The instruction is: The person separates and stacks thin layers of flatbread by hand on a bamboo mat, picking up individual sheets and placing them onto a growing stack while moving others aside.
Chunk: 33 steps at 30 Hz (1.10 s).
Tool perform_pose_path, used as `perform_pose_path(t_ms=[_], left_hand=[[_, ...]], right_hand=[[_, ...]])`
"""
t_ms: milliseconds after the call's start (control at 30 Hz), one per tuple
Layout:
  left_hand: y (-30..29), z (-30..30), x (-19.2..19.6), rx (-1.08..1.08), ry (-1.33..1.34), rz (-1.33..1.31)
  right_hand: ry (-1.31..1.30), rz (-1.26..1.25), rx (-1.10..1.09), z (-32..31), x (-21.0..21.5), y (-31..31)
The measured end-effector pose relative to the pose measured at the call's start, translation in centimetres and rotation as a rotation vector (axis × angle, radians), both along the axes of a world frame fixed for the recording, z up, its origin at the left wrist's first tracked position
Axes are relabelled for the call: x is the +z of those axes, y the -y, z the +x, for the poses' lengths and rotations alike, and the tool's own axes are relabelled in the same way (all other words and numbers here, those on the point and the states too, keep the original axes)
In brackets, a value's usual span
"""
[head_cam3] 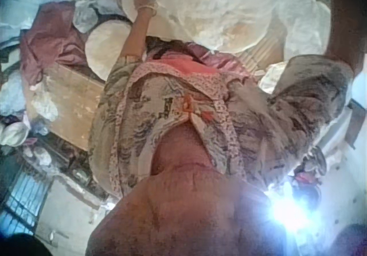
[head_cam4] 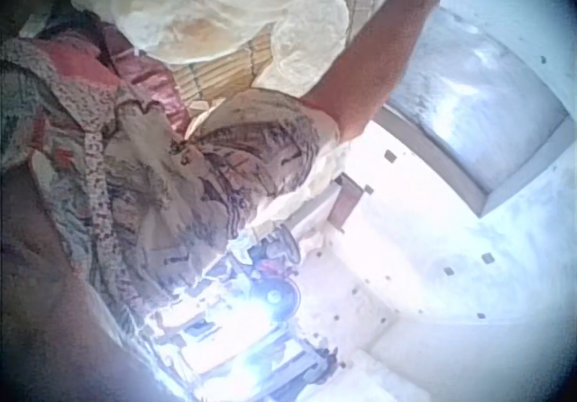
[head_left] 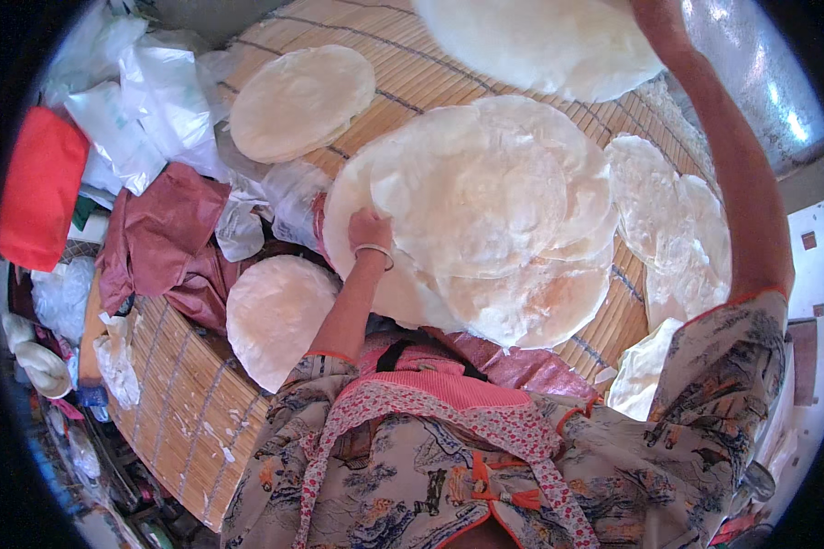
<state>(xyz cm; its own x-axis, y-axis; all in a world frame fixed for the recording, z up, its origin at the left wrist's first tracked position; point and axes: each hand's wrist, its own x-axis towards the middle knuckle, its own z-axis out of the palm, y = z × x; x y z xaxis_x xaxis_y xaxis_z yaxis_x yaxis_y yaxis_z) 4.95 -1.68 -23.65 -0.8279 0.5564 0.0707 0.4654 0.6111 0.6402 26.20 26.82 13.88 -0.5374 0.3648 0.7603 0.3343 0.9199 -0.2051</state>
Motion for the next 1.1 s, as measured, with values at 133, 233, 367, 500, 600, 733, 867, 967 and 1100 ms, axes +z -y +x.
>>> perform_pose_path(t_ms=[133, 233, 367, 500, 600, 733, 867, 967, 1100], left_hand=[[1.0, -1.6, 1.2, 0.035, 0.504, 0.285], [1.1, 1.0, 6.2, 0.08, 1.26, 0.748], [0.9, 2.2, 5.3, 0.054, 1.474, 0.882], [2.3, 2.2, 4.8, 0.0, 1.56, 0.954], [2.2, 1.6, 4.4, 0.041, 1.713, 1.043], [1.8, 2.5, 5.6, -0.154, 1.53, 1.006], [1.9, 2.5, 5.1, -0.27, 1.55, 1.039], [2.0, 2.3, 5.0, -0.257, 1.578, 1.021], [1.6, 3.1, 5.9, -0.188, 1.487, 0.988]], right_hand=[[0.321, -0.068, -0.02, 0.0, -3.8, 5.8], [0.474, 0.179, 0.031, 2.6, -13.6, 12.3], [0.427, -0.213, 0.163, 2.5, -26.6, 19.2], [0.333, -0.36, 0.223, 1.5, -29.9, 22.6], [0.398, -0.418, 0.262, 1.5, -28.7, 22.2], [0.46, -0.556, 0.378, 1.8, -28.2, 20.7], [0.488, -0.893, 0.322, 2.2, -29.0, 19.3], [0.48, -0.866, 0.379, 2.1, -29.5, 18.5], [0.413, -1.036, 0.412, 1.9, -29.1, 18.4]])
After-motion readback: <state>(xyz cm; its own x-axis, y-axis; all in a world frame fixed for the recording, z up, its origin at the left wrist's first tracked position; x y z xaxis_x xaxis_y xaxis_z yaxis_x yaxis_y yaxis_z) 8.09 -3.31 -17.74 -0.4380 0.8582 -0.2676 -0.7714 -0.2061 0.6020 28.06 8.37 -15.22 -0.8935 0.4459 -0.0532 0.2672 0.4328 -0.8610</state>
